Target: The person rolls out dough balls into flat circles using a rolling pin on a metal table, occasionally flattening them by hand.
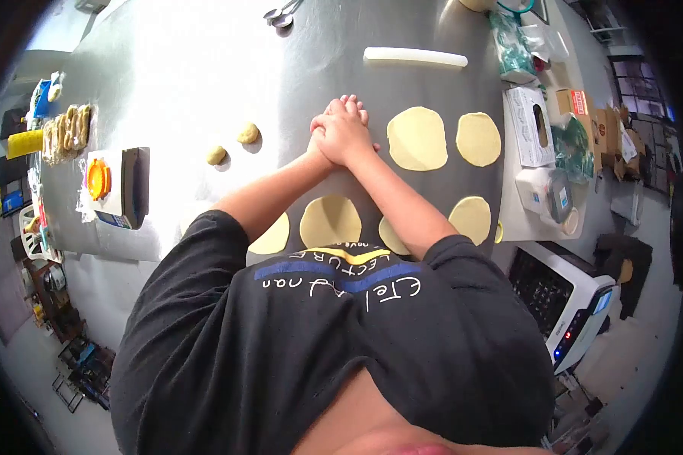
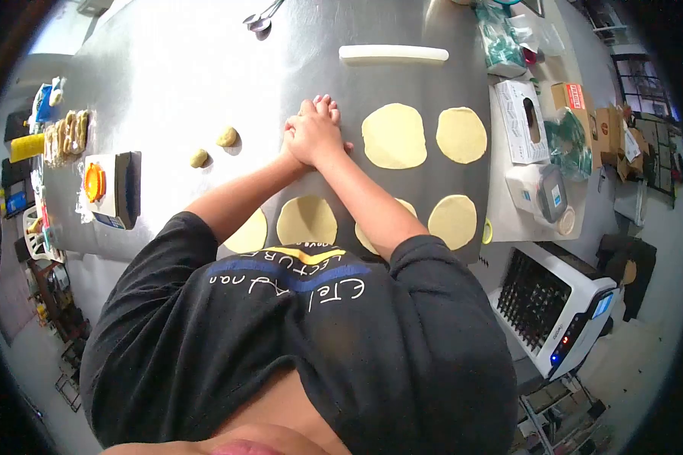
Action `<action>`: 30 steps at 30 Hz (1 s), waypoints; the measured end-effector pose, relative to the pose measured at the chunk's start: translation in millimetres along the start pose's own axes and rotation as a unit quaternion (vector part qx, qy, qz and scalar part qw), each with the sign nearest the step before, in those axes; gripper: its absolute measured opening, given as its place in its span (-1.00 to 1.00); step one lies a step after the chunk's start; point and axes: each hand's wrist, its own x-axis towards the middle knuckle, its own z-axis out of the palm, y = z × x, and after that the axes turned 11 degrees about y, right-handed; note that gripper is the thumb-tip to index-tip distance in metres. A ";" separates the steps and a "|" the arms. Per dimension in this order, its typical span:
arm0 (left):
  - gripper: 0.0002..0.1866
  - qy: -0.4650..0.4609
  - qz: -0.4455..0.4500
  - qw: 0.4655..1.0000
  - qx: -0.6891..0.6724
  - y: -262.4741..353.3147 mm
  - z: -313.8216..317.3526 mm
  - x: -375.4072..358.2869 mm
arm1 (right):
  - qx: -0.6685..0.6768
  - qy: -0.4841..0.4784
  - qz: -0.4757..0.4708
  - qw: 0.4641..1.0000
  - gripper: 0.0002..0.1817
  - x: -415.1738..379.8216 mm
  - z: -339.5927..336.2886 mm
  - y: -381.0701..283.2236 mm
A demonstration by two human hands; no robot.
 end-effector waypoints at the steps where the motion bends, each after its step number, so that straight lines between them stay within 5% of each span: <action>1: -0.04 0.003 -0.011 1.000 -0.012 0.7 1.7 -2.5 | -0.005 0.041 -0.023 0.999 -0.72 -1.1 11.7 7.2; 3: -0.03 0.000 -0.030 0.999 -0.034 0.5 -5.2 -3.3 | 0.003 0.110 -0.044 0.993 -0.81 -3.1 21.5 10.6; 10: -0.06 -0.014 -0.058 0.997 -0.053 0.8 -9.5 -0.2 | -0.001 0.082 -0.051 0.995 -0.82 2.6 19.9 13.1; 14: -0.18 -0.052 0.005 0.996 0.078 -17.4 -15.7 12.5 | 0.035 0.117 -0.098 0.988 -0.61 26.2 1.0 38.5; 15: -0.27 -0.096 -0.098 0.967 -0.216 -44.0 -15.2 16.8 | 0.087 0.133 -0.097 0.983 -0.60 37.1 -24.9 47.0; 16: -0.35 -0.131 -0.193 0.840 -0.491 -63.8 -20.1 9.1 | 0.059 0.189 -0.082 0.977 -0.56 49.4 -39.3 69.5; 18: -0.45 -0.005 -0.378 0.818 -0.433 -95.7 -66.1 -21.9 | 0.000 0.342 -0.099 0.934 -0.47 74.6 -55.5 128.3; 19: -0.49 0.066 -0.442 0.806 -0.387 -115.3 -84.1 -39.6 | -0.081 0.321 -0.031 0.943 -0.46 74.5 -73.0 133.7; 20: -0.49 0.145 -0.345 0.911 -0.171 -145.4 -82.3 -71.7 | -0.162 0.297 0.038 0.940 -0.45 75.0 -90.0 136.6; 22: -0.36 0.117 -0.392 0.913 -0.009 -174.2 -97.9 -120.0 | -0.230 0.258 0.087 0.934 -0.44 84.0 -105.5 160.7; 26: -0.27 -0.034 -0.463 0.877 -0.119 -199.1 -77.4 -188.8 | -0.310 0.161 0.150 0.925 -0.52 111.6 -122.3 212.9; 27: -0.29 0.012 -0.491 0.845 -0.214 -194.7 -73.0 -193.1 | -0.304 0.146 0.137 0.931 -0.54 115.4 -121.9 222.4; 30: -0.34 0.021 -0.514 0.834 -0.198 -182.0 -68.9 -191.7 | -0.291 0.143 0.107 0.940 -0.62 123.5 -119.6 235.0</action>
